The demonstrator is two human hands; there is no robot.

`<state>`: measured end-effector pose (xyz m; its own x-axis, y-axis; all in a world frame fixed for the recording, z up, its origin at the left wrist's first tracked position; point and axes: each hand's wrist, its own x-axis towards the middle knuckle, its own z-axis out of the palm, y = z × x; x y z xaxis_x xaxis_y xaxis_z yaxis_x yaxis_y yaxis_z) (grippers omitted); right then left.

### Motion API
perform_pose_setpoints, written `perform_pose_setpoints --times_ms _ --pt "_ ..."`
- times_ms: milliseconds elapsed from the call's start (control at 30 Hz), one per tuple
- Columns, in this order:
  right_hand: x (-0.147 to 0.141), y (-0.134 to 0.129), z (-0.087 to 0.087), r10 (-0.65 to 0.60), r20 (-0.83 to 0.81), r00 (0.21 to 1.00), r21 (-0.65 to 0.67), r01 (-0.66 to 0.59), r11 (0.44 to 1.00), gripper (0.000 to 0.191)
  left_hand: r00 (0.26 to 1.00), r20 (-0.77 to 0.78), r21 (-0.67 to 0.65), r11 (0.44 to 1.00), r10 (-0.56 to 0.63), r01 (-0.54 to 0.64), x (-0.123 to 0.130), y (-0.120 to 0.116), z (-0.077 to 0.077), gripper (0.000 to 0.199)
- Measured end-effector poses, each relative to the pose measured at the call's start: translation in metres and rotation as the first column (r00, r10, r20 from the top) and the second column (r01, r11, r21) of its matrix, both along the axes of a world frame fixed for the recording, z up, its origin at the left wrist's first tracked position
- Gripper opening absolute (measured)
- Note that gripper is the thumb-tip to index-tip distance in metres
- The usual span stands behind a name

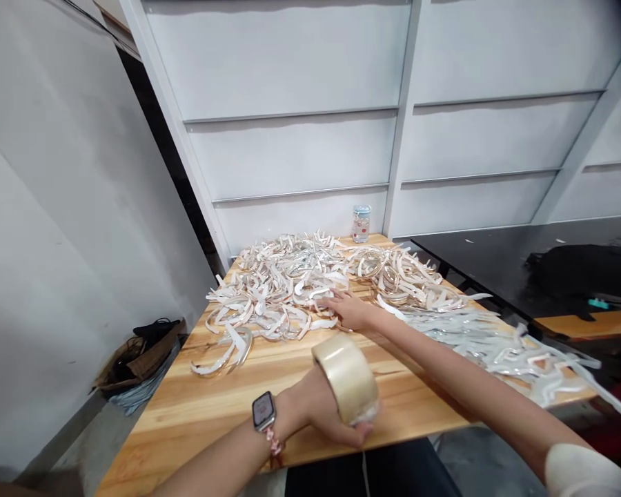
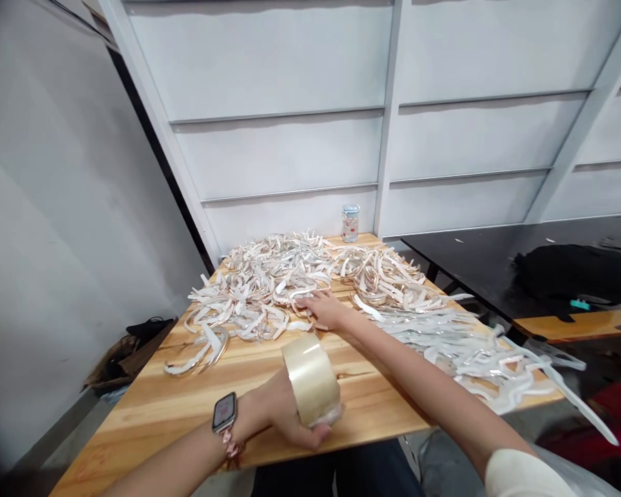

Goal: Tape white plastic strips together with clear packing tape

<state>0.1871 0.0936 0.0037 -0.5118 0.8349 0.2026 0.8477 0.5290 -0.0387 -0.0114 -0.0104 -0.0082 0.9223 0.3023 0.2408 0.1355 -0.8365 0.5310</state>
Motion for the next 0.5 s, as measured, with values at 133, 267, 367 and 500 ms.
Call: perform_pose_setpoints --times_ms 133,267,367,500 --pt "-0.002 0.0 -0.003 -0.018 -0.026 1.0 -0.043 0.017 0.999 0.048 0.999 -0.046 0.072 0.997 0.001 0.003 0.003 0.0 -0.008 0.032" --pt "0.003 -0.005 -0.001 -0.06 -0.066 0.996 -0.018 0.059 0.998 0.026 0.997 -0.074 0.087 0.996 -0.005 0.012 0.003 0.002 -0.006 0.032" --pt "0.004 -0.009 0.004 -0.118 -0.136 0.984 0.058 0.127 0.99 0.02 0.995 -0.093 0.115 0.993 -0.02 0.031 0.003 0.003 -0.006 0.033" --pt "0.01 -0.011 0.021 -0.246 -0.36 0.9 0.174 0.324 0.93 0.028 0.997 -0.076 0.115 0.993 -0.013 0.022 0.003 0.003 -0.006 0.033"
